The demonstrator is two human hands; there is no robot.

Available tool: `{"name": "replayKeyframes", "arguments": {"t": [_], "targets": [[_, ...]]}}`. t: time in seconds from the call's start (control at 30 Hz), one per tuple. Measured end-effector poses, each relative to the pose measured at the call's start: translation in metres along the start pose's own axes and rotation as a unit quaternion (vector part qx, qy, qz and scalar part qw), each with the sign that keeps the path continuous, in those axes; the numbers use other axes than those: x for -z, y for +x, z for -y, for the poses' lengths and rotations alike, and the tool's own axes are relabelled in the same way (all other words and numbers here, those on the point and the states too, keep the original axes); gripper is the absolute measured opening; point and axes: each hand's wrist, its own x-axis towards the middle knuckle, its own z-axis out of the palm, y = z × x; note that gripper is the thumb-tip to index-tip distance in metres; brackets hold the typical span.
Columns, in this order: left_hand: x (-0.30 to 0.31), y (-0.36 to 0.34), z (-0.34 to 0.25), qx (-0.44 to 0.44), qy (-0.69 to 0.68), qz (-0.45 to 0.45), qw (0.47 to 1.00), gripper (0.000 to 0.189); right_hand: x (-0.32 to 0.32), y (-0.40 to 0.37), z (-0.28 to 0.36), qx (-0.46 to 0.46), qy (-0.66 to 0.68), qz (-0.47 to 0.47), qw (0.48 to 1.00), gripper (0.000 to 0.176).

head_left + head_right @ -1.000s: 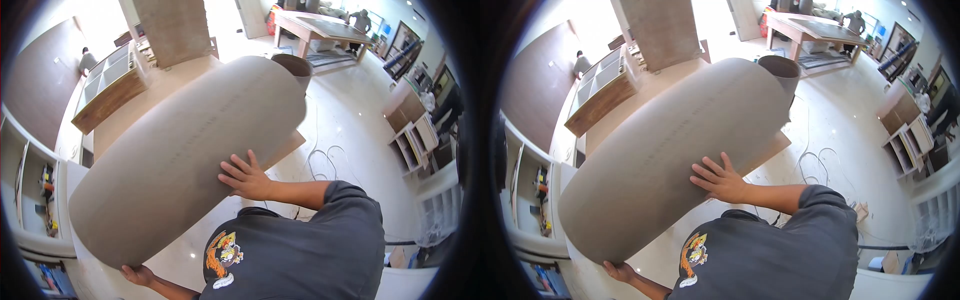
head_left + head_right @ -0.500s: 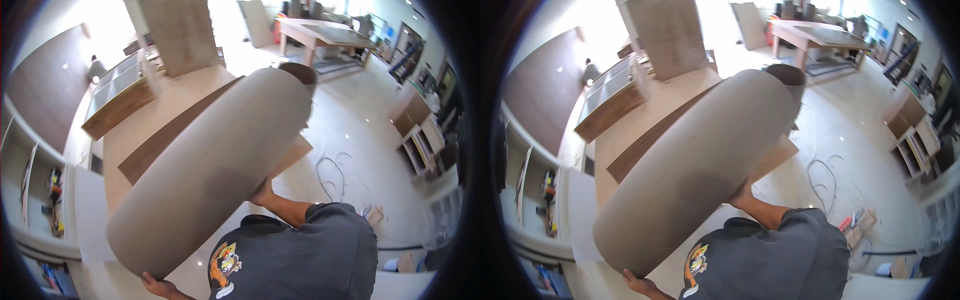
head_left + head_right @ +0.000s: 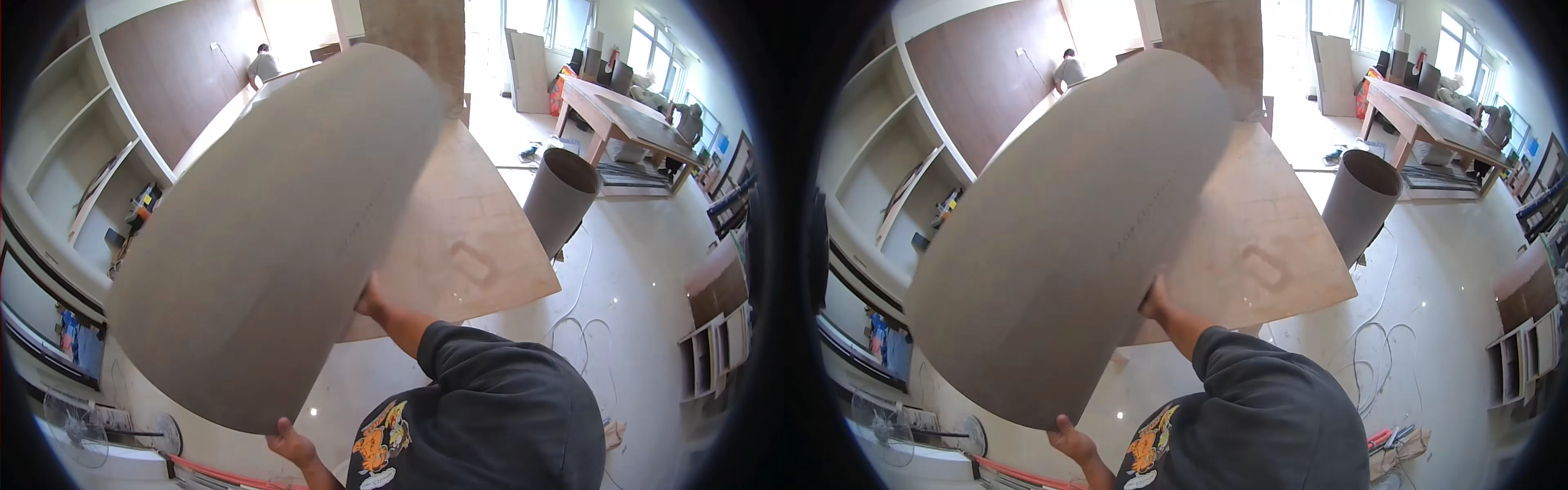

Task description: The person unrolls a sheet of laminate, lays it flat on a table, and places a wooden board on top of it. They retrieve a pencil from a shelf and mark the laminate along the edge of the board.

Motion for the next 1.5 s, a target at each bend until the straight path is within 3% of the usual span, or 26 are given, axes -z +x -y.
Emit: {"name": "replayKeyframes", "arguments": {"t": [0.1, 0.2, 0.3, 0.33, 0.4, 0.5, 0.53, 0.6, 0.67, 0.77, 0.8, 0.9, 0.93, 1.03, 1.1, 1.2, 1.27, 1.37, 1.47, 1.5], "targets": [[-0.01, -0.024, 0.02, 0.029, 0.093, 0.078, 0.992, 0.03, -0.065, -0.042, -0.022, -0.118, -0.065, -0.062, 0.989, 0.095], [-0.072, -0.022, 0.004, -0.069, 0.146, 0.104, 0.981, 0.016, -0.095, -0.078, -0.012, -0.138, -0.165, -0.132, 0.968, 0.095], [-0.125, -0.02, 0.0, -0.126, 0.166, 0.187, 0.96, 0.013, -0.112, -0.116, 0.032, -0.094, -0.168, -0.11, 0.975, 0.097], [-0.138, -0.027, 0.01, -0.121, 0.27, 0.232, 0.927, 0.014, -0.117, -0.131, 0.055, -0.072, -0.183, -0.101, 0.975, 0.095], [-0.171, -0.049, 0.014, -0.139, 0.348, 0.273, 0.886, 0.017, -0.101, -0.161, 0.1, -0.002, -0.247, -0.068, 0.967, 0.091], [-0.226, -0.104, 0.026, -0.303, 0.235, 0.275, 0.882, 0.028, -0.07, -0.221, 0.17, 0.089, -0.292, 0.01, 0.952, 0.089], [-0.237, -0.117, 0.025, -0.316, 0.219, 0.295, 0.875, 0.031, -0.062, -0.248, 0.188, 0.101, -0.306, 0.045, 0.946, 0.09], [-0.259, -0.137, 0.027, -0.317, 0.206, 0.339, 0.861, 0.036, -0.066, -0.313, 0.205, 0.173, -0.437, 0.113, 0.876, 0.091], [-0.272, -0.155, 0.033, -0.292, 0.212, 0.397, 0.844, 0.04, -0.046, -0.36, 0.213, 0.217, -0.451, 0.187, 0.845, 0.093], [-0.291, -0.183, 0.035, -0.295, 0.294, 0.465, 0.781, 0.049, -0.041, -0.404, 0.206, 0.271, -0.457, -0.026, 0.847, 0.094], [-0.295, -0.197, 0.047, -0.27, 0.34, 0.521, 0.735, 0.062, -0.025, -0.407, 0.209, 0.287, -0.466, -0.074, 0.834, 0.08], [-0.291, -0.22, 0.043, -0.202, 0.362, 0.597, 0.687, 0.067, 0.051, -0.398, 0.225, 0.347, -0.481, -0.214, 0.776, 0.039], [-0.284, -0.22, 0.035, -0.197, 0.372, 0.574, 0.703, 0.067, 0.054, -0.405, 0.23, 0.317, -0.521, -0.356, 0.708, 0.022], [-0.252, -0.172, -0.003, -0.183, 0.407, 0.483, 0.753, 0.063, 0.081, -0.417, 0.251, 0.293, -0.383, -0.382, 0.789, 0.022], [-0.218, -0.125, -0.006, -0.241, 0.419, 0.332, 0.81, 0.055, 0.091, -0.421, 0.254, 0.308, -0.368, -0.378, 0.792, 0.021], [-0.18, -0.065, -0.036, -0.275, 0.533, 0.166, 0.783, 0.055, 0.098, -0.422, 0.259, 0.311, -0.348, -0.371, 0.803, 0.02], [-0.157, -0.04, -0.034, -0.249, 0.51, 0.107, 0.817, 0.053, 0.109, -0.422, 0.261, 0.3, -0.343, -0.386, 0.802, 0.019], [-0.127, -0.02, -0.02, -0.246, 0.524, 0.087, 0.811, 0.054, 0.14, -0.415, 0.267, 0.276, -0.33, -0.431, 0.793, 0.02], [-0.084, -0.001, 0.023, -0.18, 0.49, 0.047, 0.852, 0.054, 0.164, -0.416, 0.274, 0.26, -0.303, -0.48, 0.781, 0.021], [-0.065, 0.003, 0.047, -0.163, 0.515, 0.045, 0.84, 0.054, 0.169, -0.415, 0.274, 0.255, -0.299, -0.496, 0.774, 0.022]]}}
